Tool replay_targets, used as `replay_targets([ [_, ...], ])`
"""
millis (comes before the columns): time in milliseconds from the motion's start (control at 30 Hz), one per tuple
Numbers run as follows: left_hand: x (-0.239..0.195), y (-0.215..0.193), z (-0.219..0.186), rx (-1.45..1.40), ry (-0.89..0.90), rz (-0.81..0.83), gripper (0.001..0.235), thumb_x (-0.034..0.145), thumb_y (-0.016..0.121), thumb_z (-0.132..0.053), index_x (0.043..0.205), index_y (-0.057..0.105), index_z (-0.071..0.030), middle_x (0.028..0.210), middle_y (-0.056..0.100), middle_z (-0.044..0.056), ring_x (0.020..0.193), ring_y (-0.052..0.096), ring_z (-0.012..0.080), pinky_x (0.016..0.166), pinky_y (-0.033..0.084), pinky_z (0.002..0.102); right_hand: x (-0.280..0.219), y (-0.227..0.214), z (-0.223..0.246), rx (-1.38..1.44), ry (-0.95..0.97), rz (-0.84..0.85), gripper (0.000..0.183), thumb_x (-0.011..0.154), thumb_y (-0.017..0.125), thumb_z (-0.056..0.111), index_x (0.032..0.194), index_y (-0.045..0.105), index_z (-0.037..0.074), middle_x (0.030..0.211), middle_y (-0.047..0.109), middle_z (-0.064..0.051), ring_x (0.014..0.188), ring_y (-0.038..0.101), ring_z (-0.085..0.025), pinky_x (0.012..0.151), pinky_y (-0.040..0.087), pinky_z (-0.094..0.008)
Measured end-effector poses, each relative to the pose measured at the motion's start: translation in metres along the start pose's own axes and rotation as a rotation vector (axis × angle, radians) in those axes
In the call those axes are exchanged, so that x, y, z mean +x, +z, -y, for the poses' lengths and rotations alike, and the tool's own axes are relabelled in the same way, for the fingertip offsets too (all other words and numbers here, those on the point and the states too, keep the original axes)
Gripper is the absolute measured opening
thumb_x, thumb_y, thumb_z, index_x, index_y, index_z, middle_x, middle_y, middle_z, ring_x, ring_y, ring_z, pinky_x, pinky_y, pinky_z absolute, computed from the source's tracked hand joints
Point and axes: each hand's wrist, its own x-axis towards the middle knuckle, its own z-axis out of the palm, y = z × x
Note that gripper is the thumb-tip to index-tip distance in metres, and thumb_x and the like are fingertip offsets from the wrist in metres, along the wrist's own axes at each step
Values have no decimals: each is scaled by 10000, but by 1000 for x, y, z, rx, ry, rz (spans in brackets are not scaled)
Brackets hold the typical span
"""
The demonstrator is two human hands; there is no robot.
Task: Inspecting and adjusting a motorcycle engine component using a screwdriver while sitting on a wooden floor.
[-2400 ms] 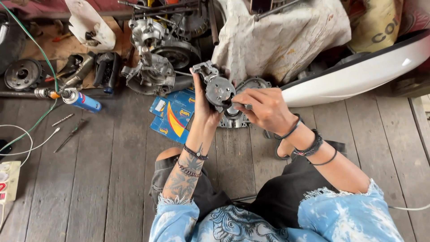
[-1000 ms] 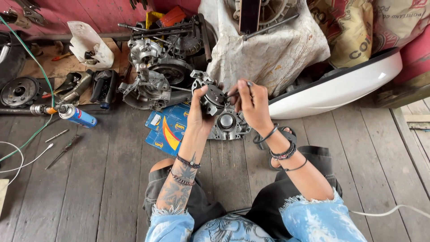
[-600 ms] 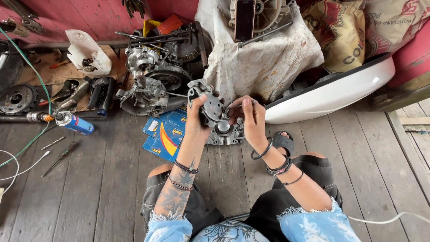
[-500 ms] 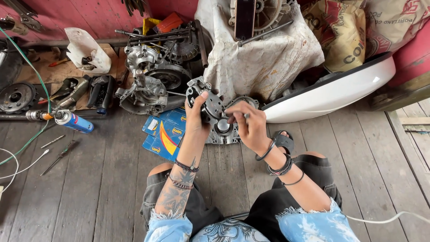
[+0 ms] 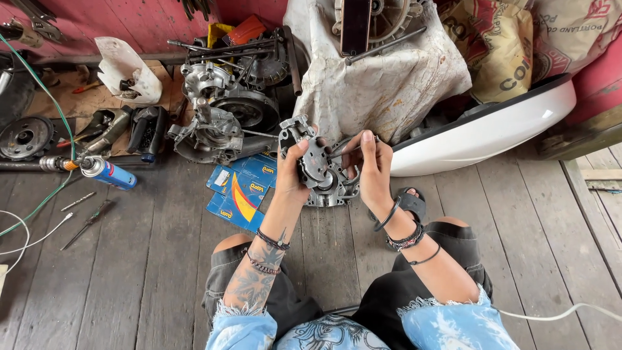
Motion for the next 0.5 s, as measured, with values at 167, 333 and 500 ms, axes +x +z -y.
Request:
replay_targets([
  [167, 7, 4, -14, 179, 272, 97, 479, 795, 823, -127, 1221, 617, -52, 1045, 673, 132, 842, 718, 242, 713, 650, 426, -1, 2, -21, 202, 217, -86, 441, 1135, 436, 321, 844, 639, 59, 561, 542, -72, 480, 496, -106, 469, 387, -209],
  [333, 0, 22, -21, 123, 295, 133, 537, 840, 825, -227, 1290, 572, -78, 1107, 636, 135, 889, 703, 249, 755, 666, 465, -5, 5, 1, 136, 22, -49, 476, 1152, 393, 323, 854, 632, 39, 578, 556, -107, 470, 505, -140, 470, 419, -227],
  [500, 2, 10, -10, -40, 203, 164, 405, 993, 704, -269, 1324, 543, -100, 1156, 681, 158, 905, 736, 270, 756, 674, 495, -16, -4, 20, -533, -719, 125, 471, 1100, 457, 308, 845, 759, 53, 635, 665, 16, 462, 575, -90, 433, 508, -242],
])
